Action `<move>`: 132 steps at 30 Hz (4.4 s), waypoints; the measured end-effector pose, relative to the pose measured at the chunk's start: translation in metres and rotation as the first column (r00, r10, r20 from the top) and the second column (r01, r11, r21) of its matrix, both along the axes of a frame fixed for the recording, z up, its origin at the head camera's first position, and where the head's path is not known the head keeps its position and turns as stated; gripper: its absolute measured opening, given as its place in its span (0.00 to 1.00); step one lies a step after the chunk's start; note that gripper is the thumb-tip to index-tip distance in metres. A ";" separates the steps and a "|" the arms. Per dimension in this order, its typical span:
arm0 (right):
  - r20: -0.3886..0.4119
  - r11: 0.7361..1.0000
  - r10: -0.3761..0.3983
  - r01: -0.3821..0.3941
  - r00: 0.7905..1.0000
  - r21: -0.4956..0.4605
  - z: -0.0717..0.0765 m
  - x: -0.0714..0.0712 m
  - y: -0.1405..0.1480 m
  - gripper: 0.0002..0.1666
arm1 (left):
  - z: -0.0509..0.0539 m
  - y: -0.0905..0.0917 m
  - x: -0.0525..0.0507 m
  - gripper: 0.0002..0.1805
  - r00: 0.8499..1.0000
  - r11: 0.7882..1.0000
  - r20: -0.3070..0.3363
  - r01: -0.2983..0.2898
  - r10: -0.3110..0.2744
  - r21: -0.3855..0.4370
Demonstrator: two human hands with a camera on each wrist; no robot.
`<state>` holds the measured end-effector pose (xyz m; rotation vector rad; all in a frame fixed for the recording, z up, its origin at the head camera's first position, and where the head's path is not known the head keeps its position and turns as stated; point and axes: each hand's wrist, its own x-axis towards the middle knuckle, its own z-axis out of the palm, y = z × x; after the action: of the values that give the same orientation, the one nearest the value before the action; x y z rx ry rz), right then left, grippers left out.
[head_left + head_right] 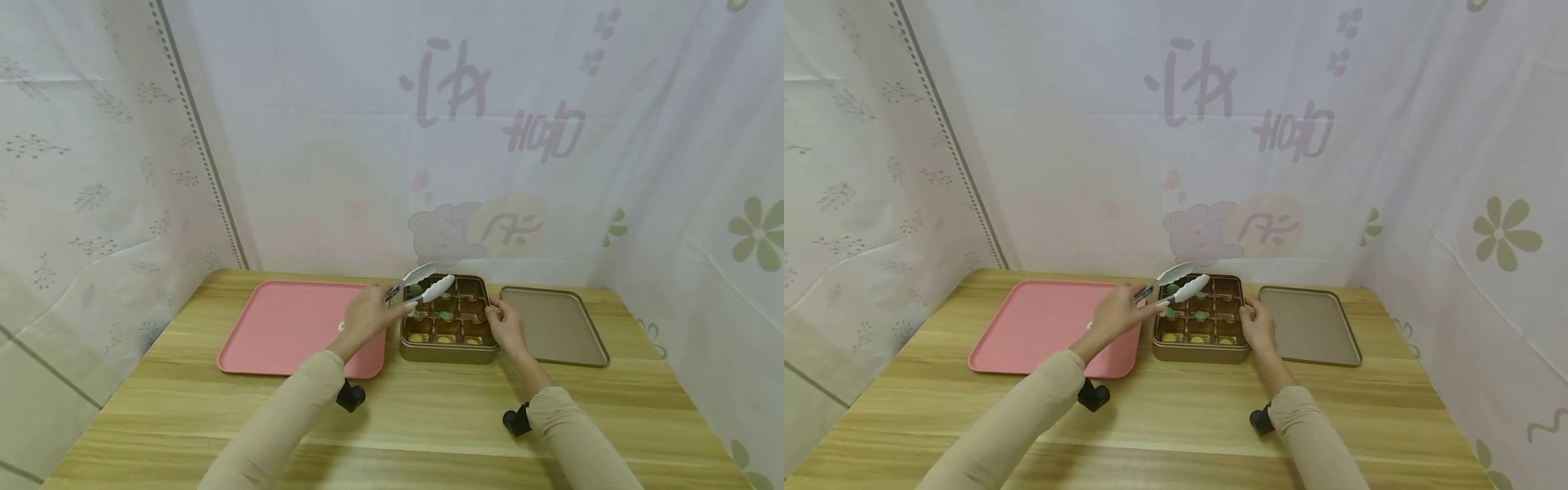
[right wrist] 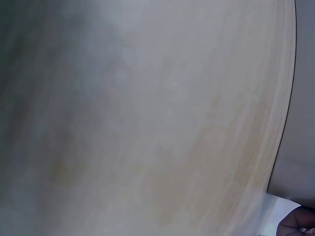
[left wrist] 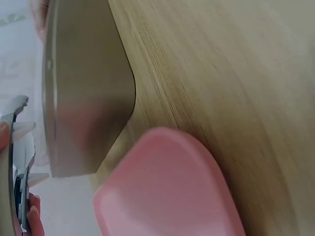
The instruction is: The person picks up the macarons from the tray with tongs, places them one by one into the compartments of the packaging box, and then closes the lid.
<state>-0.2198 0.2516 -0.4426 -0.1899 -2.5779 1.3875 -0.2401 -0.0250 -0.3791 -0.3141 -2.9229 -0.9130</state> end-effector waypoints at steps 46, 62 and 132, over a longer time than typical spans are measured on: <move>0.117 1.000 0.008 -0.008 0.993 -0.005 0.003 0.004 0.003 0.27 | -0.055 -0.333 0.138 0.51 0.893 0.894 0.039 -0.445 0.448 -0.056; 0.075 0.994 0.107 -0.105 0.991 -0.030 0.005 -0.003 0.004 0.28 | -0.052 -0.342 0.142 0.45 0.893 0.895 0.067 -0.444 0.445 -0.032; 0.189 0.965 -0.155 0.107 0.970 0.238 -0.010 0.043 0.206 0.20 | -0.050 0.246 0.048 0.36 0.887 0.656 0.422 -0.205 -0.189 0.726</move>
<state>-0.1773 0.4572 -0.4521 -0.4829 -2.8065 1.0675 -0.1924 0.2211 -0.4291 -0.0056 -2.5104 -2.3687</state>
